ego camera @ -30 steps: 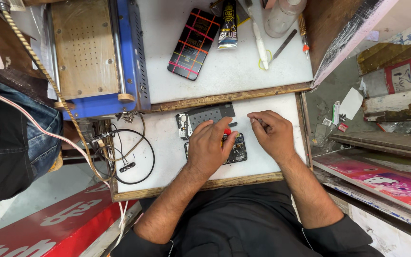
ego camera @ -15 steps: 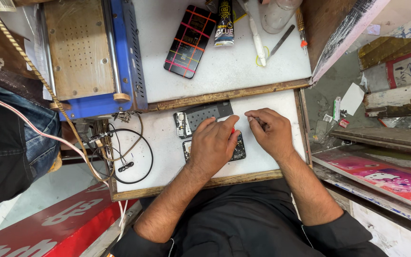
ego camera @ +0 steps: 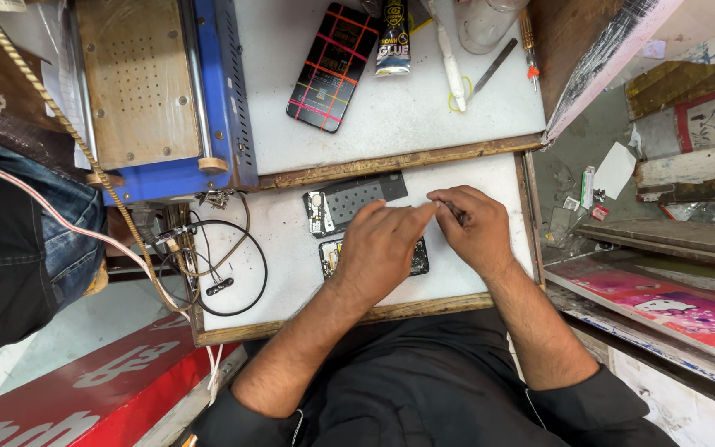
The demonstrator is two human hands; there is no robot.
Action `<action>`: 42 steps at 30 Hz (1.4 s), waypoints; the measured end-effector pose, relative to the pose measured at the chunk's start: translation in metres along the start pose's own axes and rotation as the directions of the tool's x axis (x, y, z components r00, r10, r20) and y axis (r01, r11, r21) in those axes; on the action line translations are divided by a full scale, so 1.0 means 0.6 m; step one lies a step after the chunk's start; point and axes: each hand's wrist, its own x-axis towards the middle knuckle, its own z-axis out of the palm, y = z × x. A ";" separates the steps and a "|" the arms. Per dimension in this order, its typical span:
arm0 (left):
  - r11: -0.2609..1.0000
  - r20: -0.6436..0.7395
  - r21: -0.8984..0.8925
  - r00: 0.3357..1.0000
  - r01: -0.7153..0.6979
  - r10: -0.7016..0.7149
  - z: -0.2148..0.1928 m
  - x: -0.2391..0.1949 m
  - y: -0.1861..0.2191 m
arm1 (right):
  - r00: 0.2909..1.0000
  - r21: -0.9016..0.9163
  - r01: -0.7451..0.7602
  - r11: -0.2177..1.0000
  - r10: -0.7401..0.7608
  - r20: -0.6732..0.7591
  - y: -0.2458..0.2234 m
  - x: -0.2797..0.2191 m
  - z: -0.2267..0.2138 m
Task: The person uses a red-handled screwdriver to remove screws from a disassembled mobile phone on a workbench. They then use their fingers to detach and reposition internal components, including the battery and circuit board, before placing the phone back on the table.
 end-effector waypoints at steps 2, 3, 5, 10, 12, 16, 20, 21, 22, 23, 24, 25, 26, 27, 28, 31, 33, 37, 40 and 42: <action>0.996 0.036 0.023 0.996 0.084 -0.084 0.001 0.005 0.000 | 1.000 -0.011 -0.028 1.000 0.028 0.000 -0.001 0.001 0.001; 0.992 0.055 0.033 0.991 0.124 -0.125 0.002 0.006 0.001 | 0.999 -0.018 -0.044 0.999 0.044 -0.002 -0.002 0.001 0.001; 0.990 0.076 0.040 0.987 0.137 -0.140 0.001 0.008 0.002 | 0.997 -0.018 -0.079 0.997 0.080 0.022 -0.001 0.000 0.001; 0.999 0.014 -0.040 1.000 -0.025 0.025 -0.006 0.014 0.008 | 1.000 -0.006 0.004 1.000 -0.004 -0.002 0.005 -0.001 0.001; 0.997 0.074 -0.052 0.996 -0.054 0.058 -0.009 0.016 0.012 | 0.998 0.006 0.065 0.998 -0.065 -0.006 0.007 -0.002 0.000; 0.986 0.279 0.078 0.947 0.145 -0.161 -0.017 0.029 0.015 | 1.000 -0.038 0.008 0.999 -0.008 0.000 0.003 -0.003 0.000; 1.000 0.135 0.012 0.991 0.020 -0.021 -0.022 0.039 0.019 | 1.000 -0.009 0.009 1.000 -0.009 0.007 0.001 -0.004 -0.005; 0.997 0.159 0.074 0.987 0.023 -0.035 -0.023 0.041 0.019 | 1.000 0.013 -0.016 1.000 0.016 0.021 0.001 -0.004 -0.003; 0.993 0.195 0.081 0.975 0.089 -0.104 -0.025 0.041 0.018 | 1.000 0.004 -0.011 1.000 0.011 0.003 -0.001 -0.005 -0.002; 0.983 0.227 0.091 0.958 0.158 -0.175 -0.027 0.041 0.017 | 1.000 -0.006 -0.003 1.000 0.003 -0.012 -0.002 -0.004 -0.001; 0.969 0.258 0.102 0.935 0.225 -0.245 -0.028 0.042 0.017 | 1.000 -0.016 0.004 1.000 -0.005 -0.027 -0.003 -0.003 0.000; 0.991 0.175 0.022 0.975 0.133 -0.135 -0.030 0.045 0.015 | 0.998 -0.010 0.047 0.999 -0.047 -0.036 -0.004 0.000 -0.001; 0.998 0.083 -0.049 0.996 0.031 -0.027 -0.033 0.045 0.013 | 0.995 -0.006 0.089 0.996 -0.090 -0.045 -0.005 0.003 -0.002; 0.990 -0.008 -0.118 0.997 -0.073 0.072 -0.034 0.039 0.016 | 0.992 -0.001 0.120 0.993 -0.120 -0.048 -0.005 -0.003 -0.004; 0.999 0.044 -0.037 0.999 -0.025 0.027 -0.031 0.037 0.017 | 0.996 -0.004 0.083 0.997 -0.083 -0.042 -0.004 -0.006 -0.004; 0.993 0.094 0.102 0.993 0.059 -0.069 -0.031 0.033 0.016 | 1.000 -0.010 0.001 1.000 -0.001 -0.022 -0.007 -0.004 0.001; 0.998 0.016 0.021 0.998 0.055 -0.055 -0.034 0.034 0.014 | 1.000 -0.021 -0.029 0.999 0.029 -0.010 -0.010 -0.001 -0.001; 0.999 0.072 -0.021 0.997 -0.026 0.027 -0.033 0.030 0.013 | 0.999 -0.043 0.031 0.999 -0.031 -0.011 -0.006 -0.003 -0.002; 0.992 0.216 0.079 0.969 0.103 -0.118 -0.036 0.027 0.012 | 0.999 -0.047 0.042 0.998 -0.043 -0.014 -0.007 -0.005 0.002; 0.993 0.121 -0.115 0.993 0.000 0.014 -0.037 0.037 0.010 | 0.999 -0.069 0.035 0.997 -0.037 -0.023 -0.008 0.000 -0.001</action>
